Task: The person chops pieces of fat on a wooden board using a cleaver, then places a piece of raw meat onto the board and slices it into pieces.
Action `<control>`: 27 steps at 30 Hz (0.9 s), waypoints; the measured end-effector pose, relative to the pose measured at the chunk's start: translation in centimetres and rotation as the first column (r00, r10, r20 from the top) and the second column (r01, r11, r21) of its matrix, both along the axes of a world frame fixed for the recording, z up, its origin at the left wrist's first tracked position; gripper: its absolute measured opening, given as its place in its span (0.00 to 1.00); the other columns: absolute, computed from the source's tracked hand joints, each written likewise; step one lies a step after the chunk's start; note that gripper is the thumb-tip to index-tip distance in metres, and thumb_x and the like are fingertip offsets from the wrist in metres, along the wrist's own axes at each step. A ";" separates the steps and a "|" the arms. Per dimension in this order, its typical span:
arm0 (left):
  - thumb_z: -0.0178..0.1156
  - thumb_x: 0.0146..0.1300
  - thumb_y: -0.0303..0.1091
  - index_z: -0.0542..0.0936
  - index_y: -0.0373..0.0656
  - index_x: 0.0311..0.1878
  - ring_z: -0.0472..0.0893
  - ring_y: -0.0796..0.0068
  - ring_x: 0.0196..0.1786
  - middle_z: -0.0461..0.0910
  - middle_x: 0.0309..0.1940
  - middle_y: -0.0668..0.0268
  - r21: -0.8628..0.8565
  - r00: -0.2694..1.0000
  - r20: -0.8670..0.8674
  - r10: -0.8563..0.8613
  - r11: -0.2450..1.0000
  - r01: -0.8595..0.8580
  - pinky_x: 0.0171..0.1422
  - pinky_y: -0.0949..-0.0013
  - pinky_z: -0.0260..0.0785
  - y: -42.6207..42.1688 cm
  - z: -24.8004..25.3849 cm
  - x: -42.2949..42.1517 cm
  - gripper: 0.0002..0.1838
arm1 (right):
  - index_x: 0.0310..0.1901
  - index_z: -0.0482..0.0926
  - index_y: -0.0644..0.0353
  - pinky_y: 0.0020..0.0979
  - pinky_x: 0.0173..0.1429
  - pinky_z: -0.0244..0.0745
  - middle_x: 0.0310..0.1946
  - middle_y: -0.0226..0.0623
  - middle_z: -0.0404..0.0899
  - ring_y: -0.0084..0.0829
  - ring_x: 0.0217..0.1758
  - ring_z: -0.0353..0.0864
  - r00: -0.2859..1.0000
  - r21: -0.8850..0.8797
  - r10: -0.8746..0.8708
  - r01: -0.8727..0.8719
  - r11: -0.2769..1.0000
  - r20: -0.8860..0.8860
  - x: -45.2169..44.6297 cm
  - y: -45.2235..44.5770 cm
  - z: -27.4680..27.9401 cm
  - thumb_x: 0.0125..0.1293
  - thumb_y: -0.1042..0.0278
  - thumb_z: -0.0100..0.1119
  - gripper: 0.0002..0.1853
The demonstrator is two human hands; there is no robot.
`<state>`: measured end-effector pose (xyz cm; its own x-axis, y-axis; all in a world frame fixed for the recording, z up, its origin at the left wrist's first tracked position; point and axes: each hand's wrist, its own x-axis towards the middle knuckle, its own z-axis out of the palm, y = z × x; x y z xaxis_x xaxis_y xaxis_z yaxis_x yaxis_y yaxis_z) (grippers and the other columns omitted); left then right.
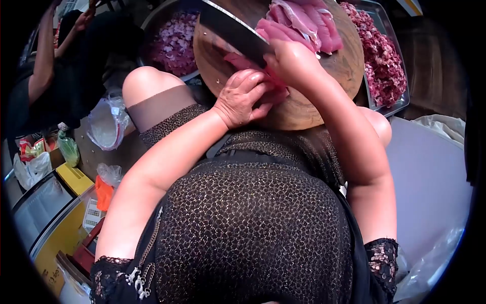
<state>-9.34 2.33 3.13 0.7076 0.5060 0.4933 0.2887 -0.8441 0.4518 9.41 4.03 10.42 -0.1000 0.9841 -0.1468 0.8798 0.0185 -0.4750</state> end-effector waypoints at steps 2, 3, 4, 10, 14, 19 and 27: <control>0.68 0.50 0.42 0.80 0.49 0.52 0.74 0.58 0.57 0.74 0.52 0.63 0.001 1.000 0.007 -0.002 1.000 0.002 0.65 0.56 0.67 0.0 0.1 -0.2 0.24 | 0.47 0.81 0.57 0.49 0.42 0.78 0.36 0.51 0.83 0.53 0.38 0.83 0.993 0.337 -0.098 0.072 0.939 0.059 -1.2 0.2 0.0 0.67 0.56 0.57 0.15; 0.68 0.50 0.42 0.80 0.49 0.52 0.74 0.58 0.57 0.74 0.52 0.63 0.009 1.000 0.009 -0.002 1.000 0.002 0.65 0.56 0.67 -0.2 0.1 -0.4 0.24 | 0.45 0.81 0.56 0.47 0.41 0.79 0.34 0.48 0.84 0.50 0.37 0.85 0.988 0.336 -0.118 0.078 0.939 0.100 -1.2 -0.2 1.6 0.69 0.55 0.55 0.14; 0.68 0.50 0.42 0.80 0.48 0.52 0.74 0.58 0.57 0.74 0.52 0.62 0.015 1.000 -0.008 -0.004 1.000 0.004 0.65 0.56 0.68 -0.2 0.2 -0.4 0.24 | 0.44 0.81 0.56 0.45 0.40 0.80 0.32 0.45 0.85 0.46 0.37 0.86 0.980 0.335 -0.138 0.084 0.938 0.142 -1.1 -0.8 3.4 0.70 0.54 0.54 0.14; 0.69 0.49 0.43 0.80 0.46 0.52 0.74 0.58 0.57 0.74 0.52 0.61 0.067 0.997 -0.048 0.053 0.996 -0.050 0.64 0.56 0.67 -0.5 -0.6 -0.4 0.25 | 0.39 0.79 0.60 0.51 0.43 0.78 0.31 0.51 0.83 0.54 0.38 0.83 0.996 0.130 -0.057 0.048 0.990 0.065 3.4 -9.0 5.5 0.67 0.62 0.55 0.10; 0.69 0.49 0.42 0.79 0.48 0.54 0.73 0.59 0.59 0.74 0.55 0.63 -0.080 0.993 -0.108 -0.043 0.996 0.034 0.68 0.57 0.63 -0.1 -0.8 -0.3 0.26 | 0.37 0.77 0.62 0.51 0.43 0.78 0.30 0.52 0.83 0.54 0.37 0.84 0.970 -0.119 0.010 0.020 0.993 0.245 4.1 -12.2 3.2 0.67 0.68 0.49 0.09; 0.69 0.51 0.42 0.80 0.47 0.53 0.73 0.55 0.57 0.75 0.54 0.60 0.048 0.997 -0.075 0.008 0.999 -0.004 0.67 0.55 0.65 -0.8 0.6 0.0 0.25 | 0.39 0.79 0.62 0.50 0.42 0.79 0.32 0.51 0.84 0.52 0.39 0.85 0.985 -0.088 0.014 0.001 0.996 0.174 1.9 -9.4 0.3 0.67 0.67 0.50 0.10; 0.67 0.53 0.39 0.78 0.46 0.53 0.73 0.55 0.58 0.73 0.54 0.60 -0.011 0.995 -0.098 0.016 1.000 -0.017 0.66 0.56 0.68 -1.0 1.9 0.2 0.23 | 0.47 0.80 0.56 0.46 0.45 0.80 0.36 0.48 0.85 0.49 0.41 0.85 0.987 0.249 -0.036 -0.003 0.968 0.154 0.6 -2.2 1.2 0.67 0.59 0.55 0.13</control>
<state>-9.18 1.31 5.05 0.7439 0.5234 0.4155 0.3458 -0.8335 0.4309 10.00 1.82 11.62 -0.0787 0.9929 0.0893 0.9438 0.1030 -0.3141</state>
